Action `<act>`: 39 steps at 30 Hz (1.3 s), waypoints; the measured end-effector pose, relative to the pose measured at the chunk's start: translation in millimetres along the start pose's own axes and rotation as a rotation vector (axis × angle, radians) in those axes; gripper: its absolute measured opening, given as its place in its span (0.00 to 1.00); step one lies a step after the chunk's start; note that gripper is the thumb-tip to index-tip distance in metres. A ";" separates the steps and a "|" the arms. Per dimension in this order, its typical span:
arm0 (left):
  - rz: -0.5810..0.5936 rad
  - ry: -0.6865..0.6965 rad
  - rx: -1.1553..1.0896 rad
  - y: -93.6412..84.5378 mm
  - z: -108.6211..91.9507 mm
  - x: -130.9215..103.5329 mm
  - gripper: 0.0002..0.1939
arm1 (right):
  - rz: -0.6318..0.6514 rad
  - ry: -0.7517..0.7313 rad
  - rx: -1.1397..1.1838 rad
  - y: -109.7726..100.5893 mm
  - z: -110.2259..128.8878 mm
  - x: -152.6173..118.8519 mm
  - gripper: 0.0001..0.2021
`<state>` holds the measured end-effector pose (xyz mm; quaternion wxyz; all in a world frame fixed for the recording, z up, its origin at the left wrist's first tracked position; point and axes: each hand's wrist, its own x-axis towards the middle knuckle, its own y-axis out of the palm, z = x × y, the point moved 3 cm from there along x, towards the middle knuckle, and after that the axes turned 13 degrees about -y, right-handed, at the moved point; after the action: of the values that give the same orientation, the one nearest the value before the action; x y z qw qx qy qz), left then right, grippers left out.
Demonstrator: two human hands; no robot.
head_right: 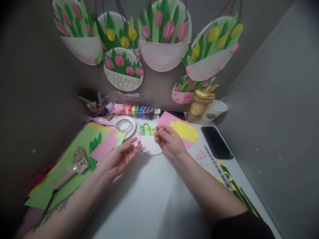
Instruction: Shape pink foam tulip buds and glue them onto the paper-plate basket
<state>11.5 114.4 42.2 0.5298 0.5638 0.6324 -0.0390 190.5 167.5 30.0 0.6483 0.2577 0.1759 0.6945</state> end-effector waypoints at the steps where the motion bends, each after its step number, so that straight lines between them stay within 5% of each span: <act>1: 0.004 -0.008 0.011 -0.1 -0.2 2.9 0.16 | -0.001 -0.018 -0.029 -1.8 -1.5 0.2 0.14; 9: 0.001 -0.032 0.099 -5.4 -4.2 12.6 0.23 | -0.035 -0.056 -0.156 -2.0 6.0 -0.9 0.14; 18: 0.000 -0.047 0.102 -2.4 -3.5 6.6 0.22 | 0.146 -0.109 -0.464 1.1 0.9 -17.0 0.04; 39: 0.000 -0.039 0.080 -4.7 -4.8 6.6 0.21 | 0.187 -0.071 -0.494 -0.5 -10.1 -18.6 0.05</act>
<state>6.3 120.2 37.0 0.5192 0.5836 0.6198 -0.0753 185.5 150.0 19.1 0.6302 0.1312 -0.0463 0.7639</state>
